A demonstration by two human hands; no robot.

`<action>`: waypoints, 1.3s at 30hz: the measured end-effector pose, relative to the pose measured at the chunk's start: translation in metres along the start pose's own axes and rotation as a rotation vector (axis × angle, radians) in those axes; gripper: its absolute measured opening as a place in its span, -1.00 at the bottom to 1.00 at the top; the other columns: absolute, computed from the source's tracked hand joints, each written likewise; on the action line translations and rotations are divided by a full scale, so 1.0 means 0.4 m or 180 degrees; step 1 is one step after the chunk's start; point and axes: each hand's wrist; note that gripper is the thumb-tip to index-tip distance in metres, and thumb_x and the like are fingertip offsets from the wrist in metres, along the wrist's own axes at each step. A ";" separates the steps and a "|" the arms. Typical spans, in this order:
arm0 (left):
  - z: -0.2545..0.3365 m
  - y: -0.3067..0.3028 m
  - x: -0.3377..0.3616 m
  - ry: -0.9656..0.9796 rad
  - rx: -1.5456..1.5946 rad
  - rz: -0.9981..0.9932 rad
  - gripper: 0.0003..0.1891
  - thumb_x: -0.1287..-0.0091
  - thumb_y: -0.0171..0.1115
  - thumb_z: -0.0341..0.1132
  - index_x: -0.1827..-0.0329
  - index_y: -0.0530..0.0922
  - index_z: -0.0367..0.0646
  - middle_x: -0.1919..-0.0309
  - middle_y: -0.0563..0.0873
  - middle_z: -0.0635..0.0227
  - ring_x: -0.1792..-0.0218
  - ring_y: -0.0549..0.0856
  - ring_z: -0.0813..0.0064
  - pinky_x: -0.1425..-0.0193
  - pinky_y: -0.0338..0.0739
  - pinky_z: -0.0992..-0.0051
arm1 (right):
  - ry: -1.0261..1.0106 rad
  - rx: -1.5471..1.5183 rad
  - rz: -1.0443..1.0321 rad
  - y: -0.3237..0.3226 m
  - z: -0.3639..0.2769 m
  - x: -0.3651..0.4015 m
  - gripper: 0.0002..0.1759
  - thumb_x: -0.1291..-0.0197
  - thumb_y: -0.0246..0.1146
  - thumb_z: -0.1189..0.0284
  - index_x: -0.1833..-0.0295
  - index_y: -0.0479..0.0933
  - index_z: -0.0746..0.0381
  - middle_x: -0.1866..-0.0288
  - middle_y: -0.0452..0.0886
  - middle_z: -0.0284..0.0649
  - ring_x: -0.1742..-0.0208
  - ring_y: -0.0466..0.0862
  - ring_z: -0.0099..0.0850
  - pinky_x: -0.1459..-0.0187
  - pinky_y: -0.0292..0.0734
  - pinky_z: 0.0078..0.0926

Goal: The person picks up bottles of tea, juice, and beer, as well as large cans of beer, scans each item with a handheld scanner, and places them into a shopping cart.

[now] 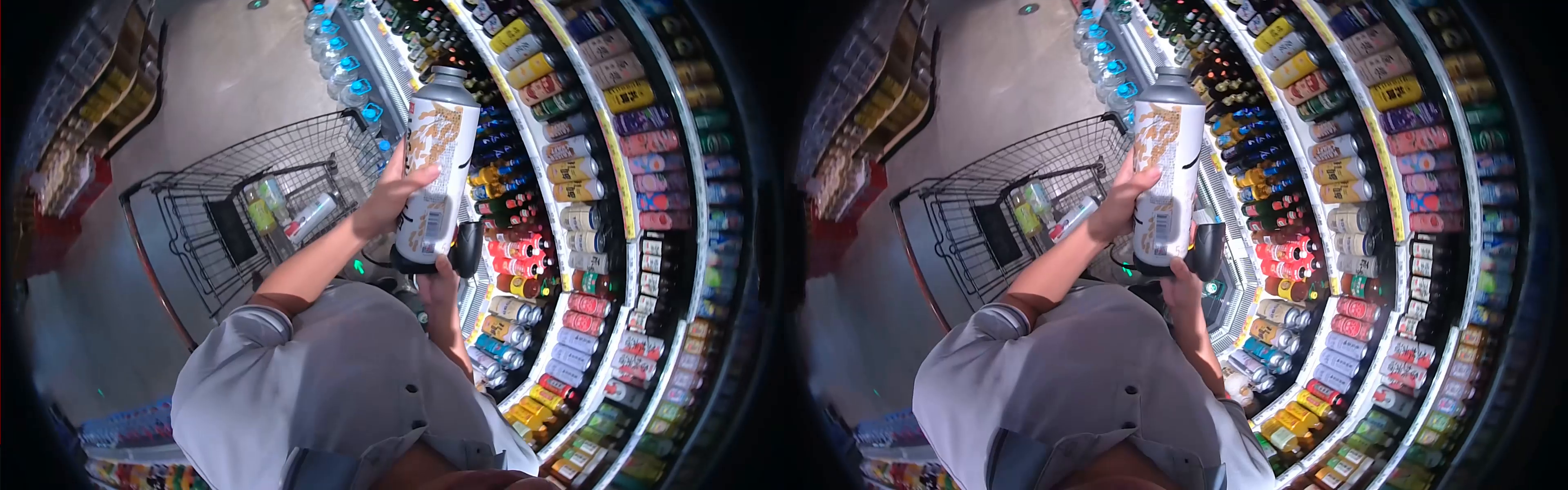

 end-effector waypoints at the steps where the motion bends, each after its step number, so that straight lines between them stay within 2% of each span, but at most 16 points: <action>1: 0.005 -0.015 0.005 -0.0022 -0.0010 0.0158 -0.27 -0.41 0.30 -0.27 -0.57 0.16 -0.18 -0.23 0.58 0.20 -0.15 0.64 0.46 -0.20 0.60 0.39 | -0.0040 0.0189 0.0210 0.006 0.005 -0.007 -0.10 -0.15 0.47 0.40 -0.56 0.21 0.24 -0.37 0.49 -0.09 -0.42 0.50 -0.08 -0.46 0.39 0.04; 2: 0.012 -0.034 0.006 0.0000 0.0026 0.0220 -0.27 -0.41 0.30 -0.27 -0.57 0.16 -0.18 -0.23 0.58 0.20 -0.15 0.64 0.46 -0.20 0.60 0.39 | 0.0021 0.0233 0.0206 -0.003 0.010 -0.012 -0.10 -0.15 0.47 0.40 -0.56 0.21 0.24 -0.37 0.49 -0.09 -0.42 0.50 -0.08 -0.46 0.39 0.04; 4: 0.025 -0.072 -0.003 -0.0394 -0.0020 0.0195 -0.29 -0.47 0.20 -0.15 -0.58 0.07 -0.05 -0.14 0.59 0.09 0.07 0.76 0.25 0.14 0.80 0.01 | -0.0080 0.1185 0.0109 -0.032 0.012 -0.030 -0.11 -0.16 0.48 0.38 -0.56 0.22 0.25 -0.31 0.52 -0.10 -0.33 0.55 -0.11 -0.38 0.46 -0.01; 5: 0.024 -0.084 -0.008 -0.0438 0.0066 0.0281 -0.30 -0.46 0.21 -0.17 -0.58 0.09 -0.01 -0.10 0.61 0.09 0.16 0.78 0.24 0.25 0.81 -0.08 | 0.0027 0.1283 -0.0068 -0.039 -0.002 -0.037 -0.23 -0.17 0.27 0.70 -0.54 0.29 0.30 -0.40 0.49 -0.16 -0.33 0.55 -0.33 -0.34 0.46 -0.25; 6: 0.024 -0.104 -0.012 -0.0398 0.0094 0.0334 -0.30 -0.46 0.21 -0.17 -0.58 0.09 -0.01 -0.10 0.61 0.09 0.16 0.78 0.24 0.25 0.81 -0.08 | 0.0080 0.1318 -0.0104 -0.044 -0.010 -0.043 -0.23 -0.17 0.27 0.70 -0.54 0.29 0.30 -0.40 0.49 -0.16 -0.33 0.55 -0.33 -0.34 0.46 -0.25; 8: 0.029 -0.144 -0.013 -0.0455 -0.0177 0.0290 -0.31 -0.45 0.24 -0.19 -0.56 0.12 -0.04 -0.05 0.65 0.13 0.18 0.78 0.33 0.22 0.81 0.11 | 0.0343 0.1478 -0.0477 0.001 -0.035 -0.048 -0.31 -0.23 0.32 0.65 -0.49 0.34 0.31 -0.36 0.54 -0.12 -0.12 0.66 -0.41 -0.17 0.58 -0.32; 9: 0.033 -0.163 -0.014 -0.0436 -0.0233 0.0414 -0.33 -0.38 0.39 -0.24 -0.50 0.29 -0.12 -0.11 0.67 0.30 -0.02 0.71 0.53 -0.07 0.64 0.45 | 0.0317 0.1680 -0.0458 -0.016 -0.030 -0.060 -0.39 -0.26 0.36 0.59 -0.42 0.40 0.32 -0.27 0.63 -0.09 0.09 0.71 -0.45 0.03 0.63 -0.37; 12: 0.033 -0.215 -0.016 -0.0417 -0.0459 0.0563 -0.32 -0.35 0.45 -0.25 -0.47 0.33 -0.13 -0.13 0.67 0.31 -0.04 0.70 0.54 -0.09 0.62 0.46 | 0.0690 0.2502 -0.0848 0.034 -0.094 -0.083 -0.48 -0.23 0.39 0.59 -0.30 0.48 0.35 -0.16 0.71 -0.12 0.08 0.71 -0.46 0.04 0.64 -0.40; 13: 0.037 -0.226 -0.016 -0.0512 -0.0450 0.0709 -0.30 -0.31 0.49 -0.26 -0.46 0.34 -0.14 -0.12 0.68 0.32 -0.02 0.71 0.55 -0.07 0.63 0.46 | 0.0434 0.3108 -0.1007 0.032 -0.098 -0.095 -0.54 -0.21 0.44 0.54 -0.22 0.56 0.38 0.02 0.76 -0.20 0.28 0.63 -0.51 0.20 0.57 -0.44; 17: 0.008 -0.315 -0.019 -0.0519 -0.0774 0.0808 -0.27 -0.28 0.52 -0.23 -0.47 0.36 -0.12 -0.11 0.71 0.34 0.04 0.73 0.59 -0.01 0.65 0.46 | 0.0509 0.4586 -0.1250 0.109 -0.157 -0.120 -0.64 -0.09 0.56 0.38 0.07 0.67 0.33 0.25 0.79 -0.21 0.27 0.70 -0.53 0.13 0.60 -0.48; 20: -0.009 -0.369 -0.017 -0.0546 -0.0972 0.0848 -0.26 -0.26 0.54 -0.20 -0.47 0.38 -0.10 -0.11 0.72 0.34 0.04 0.73 0.60 0.00 0.64 0.48 | 0.0683 0.4803 -0.1514 0.150 -0.194 -0.141 -0.62 -0.07 0.56 0.39 0.06 0.66 0.35 0.29 0.77 -0.16 0.27 0.72 -0.50 0.13 0.61 -0.46; 25: -0.027 -0.426 -0.008 -0.0723 -0.1214 0.0894 -0.23 -0.23 0.56 -0.15 -0.48 0.39 -0.08 -0.11 0.73 0.32 0.02 0.72 0.56 -0.04 0.62 0.45 | 0.1015 0.5288 -0.1833 0.202 -0.247 -0.161 -0.67 0.08 0.51 0.43 0.17 0.66 0.33 0.33 0.74 -0.01 0.29 0.77 -0.12 0.20 0.61 -0.27; 29: -0.027 -0.449 -0.008 -0.0812 -0.1388 0.0758 -0.18 -0.22 0.55 -0.12 -0.52 0.34 -0.08 -0.17 0.69 0.29 -0.08 0.68 0.51 -0.17 0.55 0.42 | 0.1045 0.5579 -0.2146 0.260 -0.254 -0.175 -0.71 0.02 0.52 0.42 0.26 0.64 0.36 0.41 0.72 -0.06 0.42 0.71 -0.33 0.27 0.57 -0.38; 35: -0.041 -0.492 -0.005 -0.1064 -0.1387 0.0917 0.02 -0.12 0.59 0.00 -0.60 0.22 -0.12 -0.26 0.64 0.18 -0.17 0.65 0.39 -0.25 0.53 0.33 | 0.0992 0.5737 -0.2023 0.240 -0.221 -0.206 -0.75 0.05 0.48 0.45 0.30 0.62 0.37 0.44 0.68 0.01 0.46 0.69 -0.20 0.32 0.56 -0.33; 37: -0.053 -0.513 -0.007 -0.1098 -0.1502 0.1073 0.10 -0.08 0.61 0.06 -0.62 0.18 -0.19 -0.27 0.62 0.12 -0.20 0.64 0.35 -0.27 0.52 0.30 | 0.0962 0.5915 -0.1930 0.227 -0.216 -0.217 -0.80 0.05 0.37 0.51 0.27 0.63 0.36 0.41 0.68 0.07 0.34 0.74 -0.02 0.27 0.58 -0.27; 39: -0.067 -0.552 0.005 -0.1070 -0.1628 0.1165 0.12 -0.06 0.62 0.07 -0.61 0.18 -0.22 -0.27 0.62 0.10 -0.20 0.65 0.34 -0.26 0.53 0.30 | 0.0974 0.5607 -0.1811 0.228 -0.204 -0.223 -0.81 0.03 0.37 0.52 0.26 0.63 0.36 0.40 0.70 0.04 0.34 0.76 -0.12 0.26 0.58 -0.30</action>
Point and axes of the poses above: each hand's wrist, its own x-axis away from the middle knuckle, its own y-axis out of the palm, z = x × y
